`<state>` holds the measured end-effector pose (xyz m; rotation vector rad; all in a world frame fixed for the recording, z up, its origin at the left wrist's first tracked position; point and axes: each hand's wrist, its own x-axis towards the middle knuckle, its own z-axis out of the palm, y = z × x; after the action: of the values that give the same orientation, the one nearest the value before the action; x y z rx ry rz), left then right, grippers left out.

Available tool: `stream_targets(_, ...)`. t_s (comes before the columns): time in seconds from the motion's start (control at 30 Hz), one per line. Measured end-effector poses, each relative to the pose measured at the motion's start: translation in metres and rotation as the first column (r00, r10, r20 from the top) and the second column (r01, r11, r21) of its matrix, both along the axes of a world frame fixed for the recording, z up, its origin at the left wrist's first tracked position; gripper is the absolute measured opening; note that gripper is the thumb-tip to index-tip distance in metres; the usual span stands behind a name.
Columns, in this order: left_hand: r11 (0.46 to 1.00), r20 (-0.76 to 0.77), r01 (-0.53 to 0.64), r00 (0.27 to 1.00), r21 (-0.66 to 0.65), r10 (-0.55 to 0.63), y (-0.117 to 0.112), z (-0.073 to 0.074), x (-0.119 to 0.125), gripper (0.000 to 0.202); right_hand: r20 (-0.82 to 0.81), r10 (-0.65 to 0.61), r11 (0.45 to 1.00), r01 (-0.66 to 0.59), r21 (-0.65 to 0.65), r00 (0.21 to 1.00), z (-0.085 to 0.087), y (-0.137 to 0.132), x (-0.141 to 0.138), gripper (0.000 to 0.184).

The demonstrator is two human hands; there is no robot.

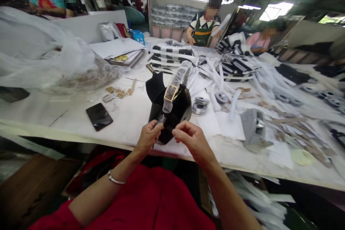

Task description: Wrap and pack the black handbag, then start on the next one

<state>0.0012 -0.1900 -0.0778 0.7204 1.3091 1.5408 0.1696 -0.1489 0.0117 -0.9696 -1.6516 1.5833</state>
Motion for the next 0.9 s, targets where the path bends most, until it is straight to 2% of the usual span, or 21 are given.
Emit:
stream_targets(0.07, 1.000, -0.012, 0.013, 1.000, 0.015, -0.012, -0.002, -0.001, -0.001, 0.039, 0.010, 0.006, 1.000, -0.006, 0.003, 1.000, -0.001, 0.001, -0.030, 0.030)
stream_targets(0.17, 0.999, -0.056, 0.027, 0.998, 0.034, -0.025, -0.004, -0.001, -0.005, 0.042, 0.129, -0.090, 0.995, 0.083, 0.061, 0.988, -0.016, 0.011, -0.055, 0.038)
stream_targets(0.27, 0.999, -0.141, 0.039, 0.989, 0.029, -0.035, -0.005, -0.001, -0.009, 0.040, 0.243, -0.198, 0.976, 0.167, 0.141, 0.950, -0.035, 0.022, -0.061, 0.043)
stream_targets(0.37, 0.997, -0.166, 0.065, 0.984, 0.034, -0.058, -0.007, -0.001, -0.012, 0.038, 0.284, -0.215, 0.973, 0.179, 0.146, 0.934, -0.044, 0.028, -0.060, 0.046)
stream_targets(0.53, 0.985, 0.002, 0.139, 0.990, 0.101, -0.139, -0.009, 0.001, -0.013, 0.039, 0.291, -0.164, 0.986, 0.148, 0.077, 0.943, -0.041, 0.030, -0.059, 0.048)
stream_targets(0.6, 0.986, 0.076, 0.144, 0.986, 0.089, -0.150, -0.010, 0.004, -0.012, 0.042, 0.264, -0.127, 0.991, 0.132, -0.003, 0.956, -0.038, 0.031, -0.057, 0.048)
stream_targets(0.67, 0.989, 0.161, 0.135, 0.977, 0.057, -0.143, -0.011, 0.007, -0.012, 0.042, 0.213, -0.050, 0.987, 0.081, -0.141, 0.976, -0.036, 0.032, -0.052, 0.046)
stream_targets(0.77, 0.989, 0.310, 0.149, 0.939, 0.013, -0.146, -0.012, 0.012, -0.012, 0.040, 0.135, 0.074, 0.945, -0.026, -0.326, 0.988, -0.034, 0.034, -0.043, 0.043)
stream_targets(0.9, 0.973, 0.488, 0.232, 0.850, -0.008, -0.199, -0.015, 0.018, -0.013, 0.041, 0.139, 0.091, 0.931, -0.035, -0.363, 0.986, -0.036, 0.035, -0.041, 0.038)
